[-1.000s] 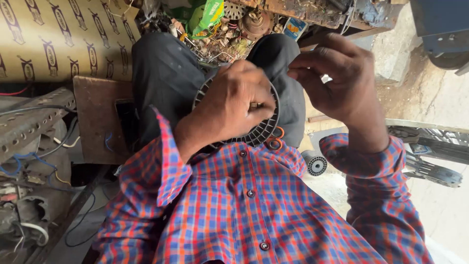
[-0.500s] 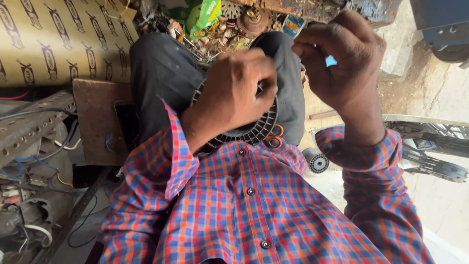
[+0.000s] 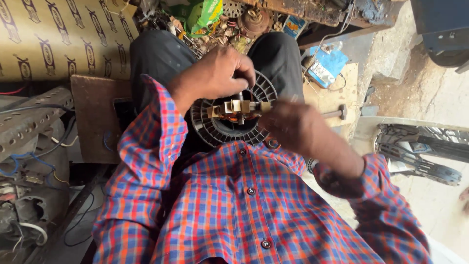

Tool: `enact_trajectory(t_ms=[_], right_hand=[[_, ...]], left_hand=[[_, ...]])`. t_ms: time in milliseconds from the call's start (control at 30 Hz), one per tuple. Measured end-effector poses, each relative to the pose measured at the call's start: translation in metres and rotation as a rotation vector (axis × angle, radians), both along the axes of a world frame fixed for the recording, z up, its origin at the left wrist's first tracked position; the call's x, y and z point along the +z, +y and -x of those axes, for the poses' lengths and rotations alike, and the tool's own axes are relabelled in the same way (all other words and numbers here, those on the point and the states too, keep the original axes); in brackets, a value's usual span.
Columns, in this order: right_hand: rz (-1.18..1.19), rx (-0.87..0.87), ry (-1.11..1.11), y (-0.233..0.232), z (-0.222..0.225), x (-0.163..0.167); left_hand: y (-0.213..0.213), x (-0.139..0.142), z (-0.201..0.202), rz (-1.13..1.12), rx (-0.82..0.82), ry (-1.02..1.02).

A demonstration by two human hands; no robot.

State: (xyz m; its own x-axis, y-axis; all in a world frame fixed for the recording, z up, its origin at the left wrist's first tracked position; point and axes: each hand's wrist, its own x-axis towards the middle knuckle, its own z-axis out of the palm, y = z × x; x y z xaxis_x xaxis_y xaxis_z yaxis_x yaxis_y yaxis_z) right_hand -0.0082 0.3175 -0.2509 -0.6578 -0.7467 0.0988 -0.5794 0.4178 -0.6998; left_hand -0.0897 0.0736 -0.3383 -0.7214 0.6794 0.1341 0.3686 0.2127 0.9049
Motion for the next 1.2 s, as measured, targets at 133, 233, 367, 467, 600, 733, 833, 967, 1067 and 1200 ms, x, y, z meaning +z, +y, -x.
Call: enact_trajectory(t_ms=[133,233,367,467,600,733,833,967,1067,1200], right_hand=[[0.008,0.267,-0.298,-0.011,-0.023,0.029],[0.012,0.410,-0.432,-0.008,-0.019,0.060],[0.023,0.444,-0.019,-0.002,0.025,0.043],[0.180,0.229,0.140,-0.005,0.070,-0.021],[0.120,-0.179,-0.212,0.005,0.106,-0.092],[0.199,-0.456,-0.274,0.039,0.105,-0.080],[-0.119,-0.372,0.292,0.044,0.074,-0.047],[-0.286,0.319,0.193,0.015,0.009,-0.006],[-0.132,0.473,0.000,0.005,-0.005,0.025],[0.126,0.419,0.248,0.001,0.040,0.017]], left_hand=[[-0.015,0.065,-0.032,-0.142,0.270,0.081],[-0.004,0.103,-0.086,-0.185,0.196,0.448],[0.002,0.091,-0.124,0.042,0.245,0.392],[0.002,0.071,-0.129,0.066,0.496,0.459],[0.000,0.073,-0.122,0.042,0.555,0.470],[0.004,0.071,-0.074,-0.327,0.543,0.059],[0.015,0.045,-0.009,0.085,0.242,0.200],[-0.003,0.037,0.005,0.113,0.042,0.079],[-0.017,0.056,-0.041,-0.130,0.352,-0.027],[-0.007,0.068,-0.115,-0.026,0.181,0.403]])
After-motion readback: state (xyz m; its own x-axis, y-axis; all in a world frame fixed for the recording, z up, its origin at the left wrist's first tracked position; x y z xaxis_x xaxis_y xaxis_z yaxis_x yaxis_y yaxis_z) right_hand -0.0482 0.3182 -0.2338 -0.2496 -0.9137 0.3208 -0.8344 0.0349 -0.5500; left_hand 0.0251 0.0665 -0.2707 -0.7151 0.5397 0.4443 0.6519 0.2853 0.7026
